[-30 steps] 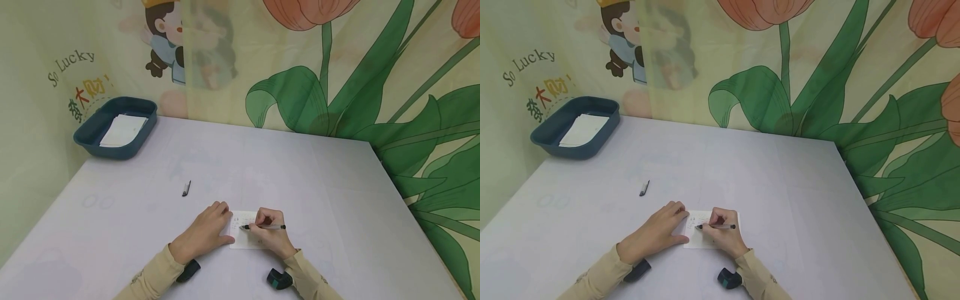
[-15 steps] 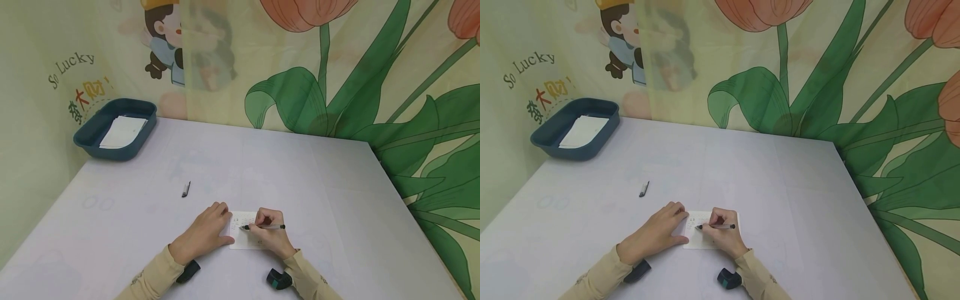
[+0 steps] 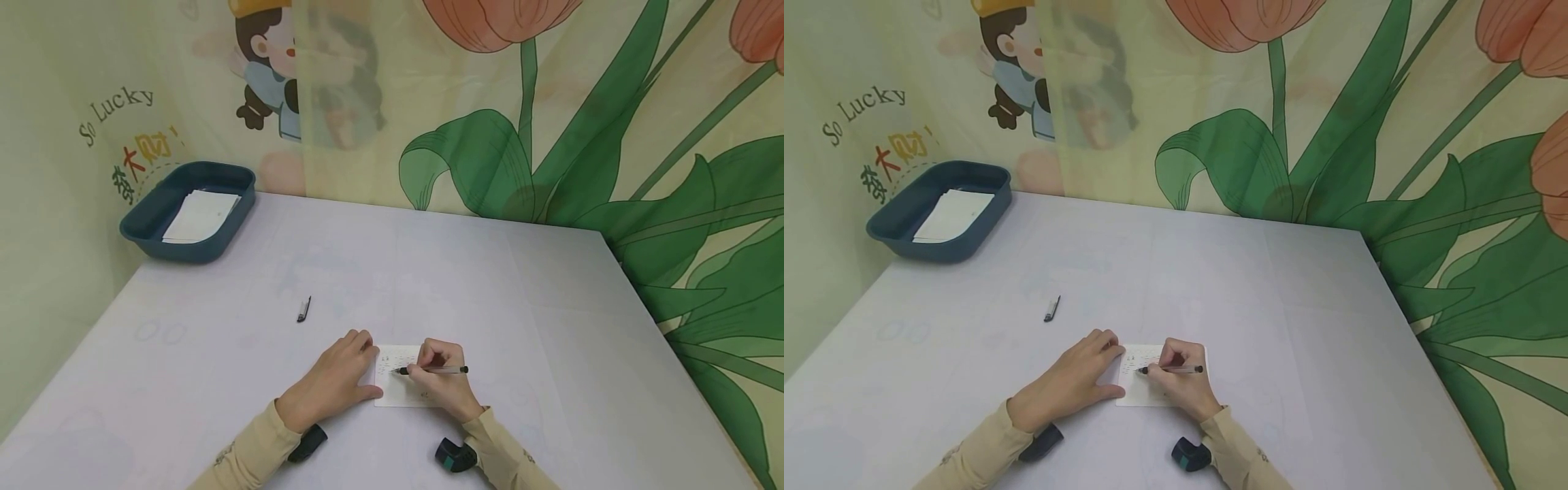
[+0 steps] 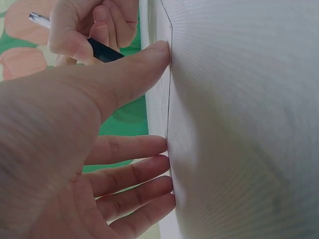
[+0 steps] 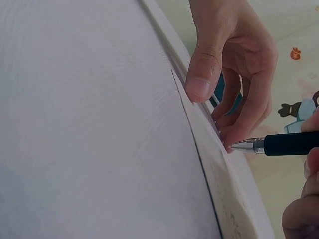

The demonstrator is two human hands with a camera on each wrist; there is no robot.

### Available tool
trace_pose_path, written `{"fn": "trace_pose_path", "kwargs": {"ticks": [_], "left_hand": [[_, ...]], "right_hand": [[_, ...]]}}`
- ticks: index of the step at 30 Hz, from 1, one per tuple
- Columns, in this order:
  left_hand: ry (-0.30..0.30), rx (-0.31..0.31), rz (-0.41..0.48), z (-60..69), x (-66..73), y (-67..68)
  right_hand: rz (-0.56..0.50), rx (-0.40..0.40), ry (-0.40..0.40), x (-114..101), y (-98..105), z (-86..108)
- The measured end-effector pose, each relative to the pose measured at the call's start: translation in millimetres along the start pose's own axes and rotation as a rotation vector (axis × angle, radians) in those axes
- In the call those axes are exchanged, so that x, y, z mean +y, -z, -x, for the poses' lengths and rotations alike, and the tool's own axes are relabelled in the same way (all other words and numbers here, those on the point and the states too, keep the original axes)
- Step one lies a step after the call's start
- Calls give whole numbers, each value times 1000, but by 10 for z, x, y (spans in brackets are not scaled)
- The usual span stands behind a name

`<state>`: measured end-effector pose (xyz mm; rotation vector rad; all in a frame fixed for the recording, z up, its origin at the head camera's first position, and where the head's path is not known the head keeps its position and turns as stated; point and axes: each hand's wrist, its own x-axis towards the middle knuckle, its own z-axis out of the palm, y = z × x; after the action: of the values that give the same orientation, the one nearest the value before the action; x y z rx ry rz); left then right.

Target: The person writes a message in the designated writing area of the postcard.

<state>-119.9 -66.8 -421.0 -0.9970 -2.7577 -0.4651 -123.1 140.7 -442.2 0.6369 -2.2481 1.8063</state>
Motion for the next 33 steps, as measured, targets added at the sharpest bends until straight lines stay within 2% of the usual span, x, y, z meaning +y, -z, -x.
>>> {"fn": "trace_pose_path", "kwargs": {"ticks": [9, 16, 33], "left_hand": [[1, 0, 0, -1, -6, -14], [1, -3, -1, 2, 1, -2], [10, -9, 13, -1, 4, 1]], "right_hand": [[-7, -29, 6, 14, 8, 3], [-23, -52, 22, -231, -2, -23], [7, -44, -29, -293, 0, -30]]}}
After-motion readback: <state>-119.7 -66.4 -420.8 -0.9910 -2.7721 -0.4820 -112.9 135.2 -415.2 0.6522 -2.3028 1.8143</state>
